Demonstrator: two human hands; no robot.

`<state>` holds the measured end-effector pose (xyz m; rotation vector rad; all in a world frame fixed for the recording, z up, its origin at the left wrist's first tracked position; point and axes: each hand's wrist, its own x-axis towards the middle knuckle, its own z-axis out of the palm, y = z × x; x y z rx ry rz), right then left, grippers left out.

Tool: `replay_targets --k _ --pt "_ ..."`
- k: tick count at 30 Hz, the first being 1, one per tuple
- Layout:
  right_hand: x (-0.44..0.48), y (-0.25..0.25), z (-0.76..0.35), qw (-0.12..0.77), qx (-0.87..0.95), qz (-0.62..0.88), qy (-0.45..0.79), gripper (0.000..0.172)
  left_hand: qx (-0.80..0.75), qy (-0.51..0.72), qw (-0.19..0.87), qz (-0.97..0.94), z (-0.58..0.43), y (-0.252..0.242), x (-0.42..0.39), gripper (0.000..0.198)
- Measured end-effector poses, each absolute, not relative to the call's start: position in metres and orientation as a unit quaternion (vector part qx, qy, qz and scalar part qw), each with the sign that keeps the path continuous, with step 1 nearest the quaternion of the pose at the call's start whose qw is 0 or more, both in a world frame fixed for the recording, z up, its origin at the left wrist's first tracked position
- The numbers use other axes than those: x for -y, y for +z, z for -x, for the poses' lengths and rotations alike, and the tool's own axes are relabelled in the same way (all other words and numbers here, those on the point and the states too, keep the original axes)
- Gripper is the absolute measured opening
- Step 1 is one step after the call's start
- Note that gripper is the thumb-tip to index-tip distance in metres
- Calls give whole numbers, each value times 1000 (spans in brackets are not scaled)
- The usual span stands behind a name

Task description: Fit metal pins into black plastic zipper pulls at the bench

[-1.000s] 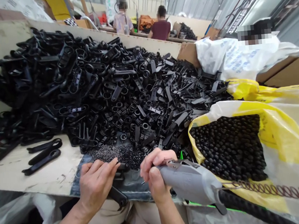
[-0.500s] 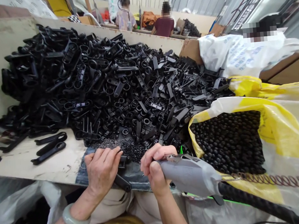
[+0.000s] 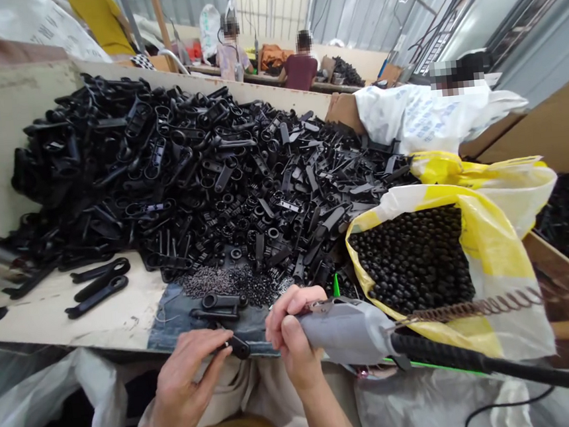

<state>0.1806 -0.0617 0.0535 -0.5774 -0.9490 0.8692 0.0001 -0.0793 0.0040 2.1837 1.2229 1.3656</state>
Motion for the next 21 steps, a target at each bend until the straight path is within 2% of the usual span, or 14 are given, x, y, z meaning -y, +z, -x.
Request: replay_targets --k 4,6,12,18,21 --pt "57 50 -173 757 450 270 390 17 -516 466 222 -683 8 10 60 8" --pt "54 48 -172 755 455 272 385 18 -515 454 271 -675 9 15 53 8" --pt "52 48 -186 760 455 282 369 17 -420 424 287 -750 -13 29 54 14" --pt "60 48 -197 756 447 310 363 17 -455 419 360 -699 -10 21 61 12" --pt "61 47 -193 752 451 301 376 17 -460 417 344 -704 -3 14 65 17"
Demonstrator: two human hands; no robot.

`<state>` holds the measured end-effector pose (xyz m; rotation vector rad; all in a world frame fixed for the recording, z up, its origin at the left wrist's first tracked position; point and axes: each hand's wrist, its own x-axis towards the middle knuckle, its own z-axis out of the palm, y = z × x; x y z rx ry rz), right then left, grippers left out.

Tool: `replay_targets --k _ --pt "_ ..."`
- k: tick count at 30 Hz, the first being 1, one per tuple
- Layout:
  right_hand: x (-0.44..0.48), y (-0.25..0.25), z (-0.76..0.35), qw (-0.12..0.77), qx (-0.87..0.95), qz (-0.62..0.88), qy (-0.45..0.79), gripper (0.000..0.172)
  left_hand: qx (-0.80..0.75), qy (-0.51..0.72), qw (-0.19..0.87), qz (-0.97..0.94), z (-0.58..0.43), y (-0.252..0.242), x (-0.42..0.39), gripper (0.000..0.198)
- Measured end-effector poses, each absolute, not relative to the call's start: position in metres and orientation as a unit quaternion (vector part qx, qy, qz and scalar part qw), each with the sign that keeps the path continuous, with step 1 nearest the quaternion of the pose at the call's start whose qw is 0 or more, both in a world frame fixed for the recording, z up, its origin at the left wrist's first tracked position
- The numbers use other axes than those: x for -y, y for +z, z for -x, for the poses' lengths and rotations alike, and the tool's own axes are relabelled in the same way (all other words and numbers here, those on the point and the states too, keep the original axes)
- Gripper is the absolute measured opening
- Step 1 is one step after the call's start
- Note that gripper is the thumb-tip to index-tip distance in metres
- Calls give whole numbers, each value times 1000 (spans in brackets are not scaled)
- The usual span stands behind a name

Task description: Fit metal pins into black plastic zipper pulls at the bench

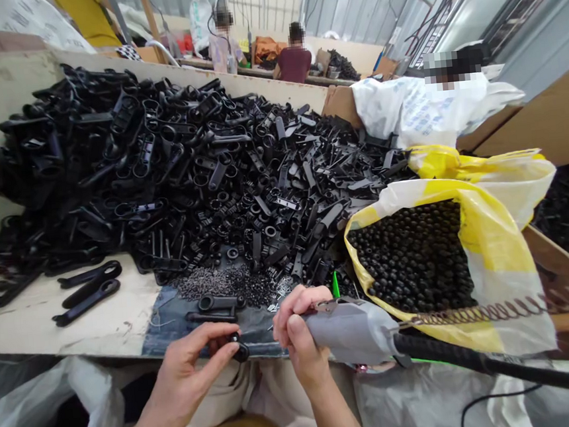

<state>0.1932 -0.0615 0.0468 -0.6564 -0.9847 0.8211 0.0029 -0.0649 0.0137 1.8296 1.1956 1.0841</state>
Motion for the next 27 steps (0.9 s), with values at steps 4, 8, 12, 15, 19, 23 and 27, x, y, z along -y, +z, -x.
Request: replay_targets --k 4,8,12,15,19,23,27 --pt "61 43 -186 749 445 296 391 17 -474 438 237 -726 5 13 58 21" --pt "58 39 -183 751 444 294 391 17 -446 406 111 -790 9 19 45 15" --pt "56 39 -182 752 446 291 389 17 -418 381 72 -822 3 16 46 14" --pt "55 38 -182 749 449 289 391 17 -371 391 66 -840 3 2 53 19" --pt "54 33 -181 746 450 300 388 18 -302 397 33 -866 11 -19 60 36" --pt "51 28 -178 745 447 302 393 19 -320 390 33 -863 11 -20 58 31" --pt "48 28 -174 748 444 297 394 19 -342 392 64 -852 5 -5 54 21"
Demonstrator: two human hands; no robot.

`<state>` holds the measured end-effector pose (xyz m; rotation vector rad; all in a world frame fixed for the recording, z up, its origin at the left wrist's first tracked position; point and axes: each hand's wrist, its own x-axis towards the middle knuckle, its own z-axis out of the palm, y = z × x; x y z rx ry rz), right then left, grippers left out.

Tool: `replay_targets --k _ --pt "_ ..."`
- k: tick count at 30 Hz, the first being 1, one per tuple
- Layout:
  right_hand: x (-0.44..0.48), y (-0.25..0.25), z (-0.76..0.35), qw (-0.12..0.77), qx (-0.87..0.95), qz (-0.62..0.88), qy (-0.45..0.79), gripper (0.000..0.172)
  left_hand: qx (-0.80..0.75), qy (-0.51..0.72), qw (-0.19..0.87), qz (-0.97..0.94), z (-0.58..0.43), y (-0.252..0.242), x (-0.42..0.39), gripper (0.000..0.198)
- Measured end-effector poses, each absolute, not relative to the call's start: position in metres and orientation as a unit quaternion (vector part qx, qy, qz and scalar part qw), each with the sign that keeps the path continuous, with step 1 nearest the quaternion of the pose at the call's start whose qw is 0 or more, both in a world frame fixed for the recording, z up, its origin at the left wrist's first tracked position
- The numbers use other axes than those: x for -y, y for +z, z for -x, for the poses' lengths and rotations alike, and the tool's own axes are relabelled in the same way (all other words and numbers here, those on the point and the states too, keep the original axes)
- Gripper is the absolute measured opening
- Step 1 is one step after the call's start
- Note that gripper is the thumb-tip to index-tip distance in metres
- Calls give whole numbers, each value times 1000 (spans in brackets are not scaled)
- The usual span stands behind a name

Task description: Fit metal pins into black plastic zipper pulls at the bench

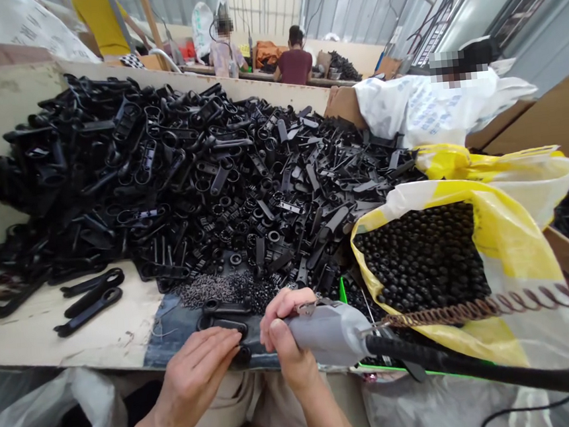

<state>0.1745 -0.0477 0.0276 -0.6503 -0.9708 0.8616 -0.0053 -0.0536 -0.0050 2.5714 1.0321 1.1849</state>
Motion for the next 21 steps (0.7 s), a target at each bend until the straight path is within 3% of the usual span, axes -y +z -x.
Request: replay_targets --k 8,21 --pt "47 30 -177 751 445 278 400 16 -410 405 121 -808 0 -1 49 32" --pt "46 28 -178 741 453 292 401 18 -440 378 176 -796 -11 3 41 9"
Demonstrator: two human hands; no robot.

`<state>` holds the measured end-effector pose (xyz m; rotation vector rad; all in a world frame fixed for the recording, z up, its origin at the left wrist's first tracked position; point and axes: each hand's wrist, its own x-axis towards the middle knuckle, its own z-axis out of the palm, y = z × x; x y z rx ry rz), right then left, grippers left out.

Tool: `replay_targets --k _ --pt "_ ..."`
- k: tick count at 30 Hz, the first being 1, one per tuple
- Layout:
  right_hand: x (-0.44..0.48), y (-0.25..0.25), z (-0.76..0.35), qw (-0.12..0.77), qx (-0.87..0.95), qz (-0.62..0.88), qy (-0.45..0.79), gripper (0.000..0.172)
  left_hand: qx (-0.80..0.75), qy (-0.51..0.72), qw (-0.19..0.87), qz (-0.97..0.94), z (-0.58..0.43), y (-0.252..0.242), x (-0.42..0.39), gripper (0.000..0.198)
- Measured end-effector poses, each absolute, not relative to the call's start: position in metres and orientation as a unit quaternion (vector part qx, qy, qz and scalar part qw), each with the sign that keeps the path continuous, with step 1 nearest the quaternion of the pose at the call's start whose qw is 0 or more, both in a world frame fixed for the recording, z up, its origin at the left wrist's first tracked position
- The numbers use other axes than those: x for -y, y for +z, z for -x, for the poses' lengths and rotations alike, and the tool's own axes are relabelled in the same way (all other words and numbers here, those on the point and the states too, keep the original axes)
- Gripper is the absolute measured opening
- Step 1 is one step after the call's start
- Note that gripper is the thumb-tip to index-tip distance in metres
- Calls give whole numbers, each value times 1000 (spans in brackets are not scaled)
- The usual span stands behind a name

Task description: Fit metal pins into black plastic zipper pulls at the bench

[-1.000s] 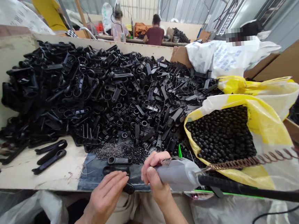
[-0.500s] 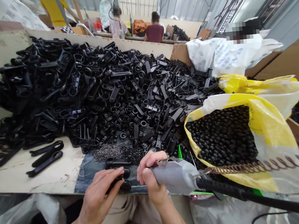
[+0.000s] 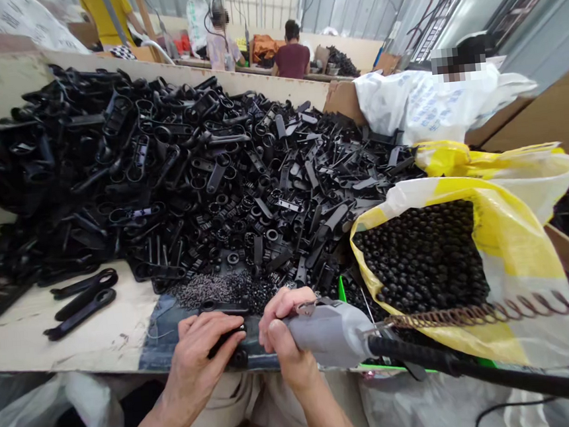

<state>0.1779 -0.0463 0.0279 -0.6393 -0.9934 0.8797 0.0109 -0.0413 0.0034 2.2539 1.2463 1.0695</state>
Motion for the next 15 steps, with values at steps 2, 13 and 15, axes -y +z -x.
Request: replay_targets --k 2,13,15 --pt "45 29 -177 744 453 285 401 17 -443 379 177 -793 -11 3 41 7" --pt "45 36 -173 746 448 284 404 17 -461 379 220 -772 -13 0 39 17" --pt "44 42 -170 750 444 279 402 17 -463 384 221 -768 -14 0 41 20"
